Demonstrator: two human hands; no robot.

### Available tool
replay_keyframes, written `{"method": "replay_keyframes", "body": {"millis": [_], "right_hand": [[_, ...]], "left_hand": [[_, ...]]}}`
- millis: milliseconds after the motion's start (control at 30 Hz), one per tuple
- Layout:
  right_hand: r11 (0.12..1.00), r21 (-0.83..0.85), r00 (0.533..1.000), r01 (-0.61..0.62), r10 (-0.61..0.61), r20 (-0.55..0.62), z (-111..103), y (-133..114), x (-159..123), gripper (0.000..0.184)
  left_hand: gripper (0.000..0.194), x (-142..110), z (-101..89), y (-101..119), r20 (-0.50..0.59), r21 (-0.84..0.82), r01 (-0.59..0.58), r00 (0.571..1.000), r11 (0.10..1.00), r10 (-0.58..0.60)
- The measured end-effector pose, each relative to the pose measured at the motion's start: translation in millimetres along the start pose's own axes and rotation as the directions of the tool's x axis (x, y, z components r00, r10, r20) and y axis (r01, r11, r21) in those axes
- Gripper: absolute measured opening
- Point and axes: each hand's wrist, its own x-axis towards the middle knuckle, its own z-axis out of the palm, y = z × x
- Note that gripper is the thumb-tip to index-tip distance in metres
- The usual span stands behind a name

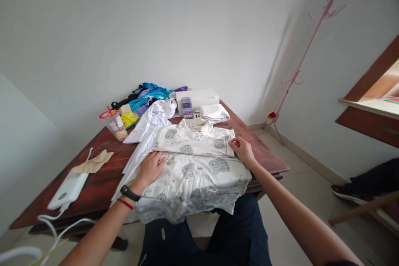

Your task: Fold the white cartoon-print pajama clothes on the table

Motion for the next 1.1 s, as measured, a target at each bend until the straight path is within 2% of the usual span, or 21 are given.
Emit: {"method": "replay_keyframes", "body": {"millis": [167,233,300,367,433,500,567,667,767,933,1100], "right_hand": [[0.999,-0.037,0.999,-0.007,0.008,0.046,-0.3,-1.6,0.1,0.023],[0.998,-0.056,0.998,-0.011,0.015,0.055,-0.6,-2.7,0.0,0.021],[0.998,-0.068,0.998,-0.012,0.016,0.061,-0.7,-3.1,0.0,0.021],[0.997,-0.078,0.998,-0.013,0.018,0.064,-0.5,-3.1,0.2,0.021],[0.996,-0.086,0.998,-0.017,0.022,0.064,-0.3,-2.8,0.4,0.02],[0.996,-0.092,0.997,-0.02,0.026,0.066,-0.3,-2.9,0.4,0.02],[0.995,-0.096,0.997,-0.023,0.029,0.07,-0.6,-3.4,0.2,0.019],[0.995,-0.093,0.996,-0.028,0.036,0.079,-1.5,-4.8,-0.5,0.018],[0.996,-0.084,0.996,-0.033,0.04,0.082,-2.1,-6.0,-1.0,0.017],[0.996,-0.085,0.997,-0.02,0.027,0.078,-1.2,-4.3,-0.4,0.016],[0.997,-0.075,0.998,-0.009,0.014,0.062,0.2,-1.0,0.2,0.016]], "left_hand": [[0.034,-0.6,-13.7,8.4,-0.17,-0.061,0.134,0.975,0.989,-0.142],[0.032,2.0,-18.5,19.2,-0.227,-0.062,0.094,0.968,0.994,-0.106],[0.036,10.4,-20.4,35.3,-0.218,-0.083,-0.007,0.976,0.996,-0.011],[0.05,26.2,-18.4,54.5,-0.13,-0.133,-0.127,0.985,0.983,0.109],[0.056,49.5,-12.6,72.9,0.02,-0.2,-0.225,0.972,0.954,0.234],[0.057,78.3,-4.2,86.4,0.194,-0.257,-0.264,0.928,0.93,0.317],[0.058,108.8,5.1,92.7,0.314,-0.249,-0.221,0.903,0.943,0.294],[0.056,146.9,18.8,89.0,0.385,-0.171,-0.162,0.897,0.972,0.217],[0.046,167.8,31.3,76.5,0.385,-0.121,-0.158,0.903,0.98,0.193],[0.023,178.4,43.8,56.5,0.321,-0.027,-0.128,0.938,0.991,0.13],[0.015,186.4,45.3,48.9,0.268,0.0,-0.113,0.957,0.994,0.109]]}}
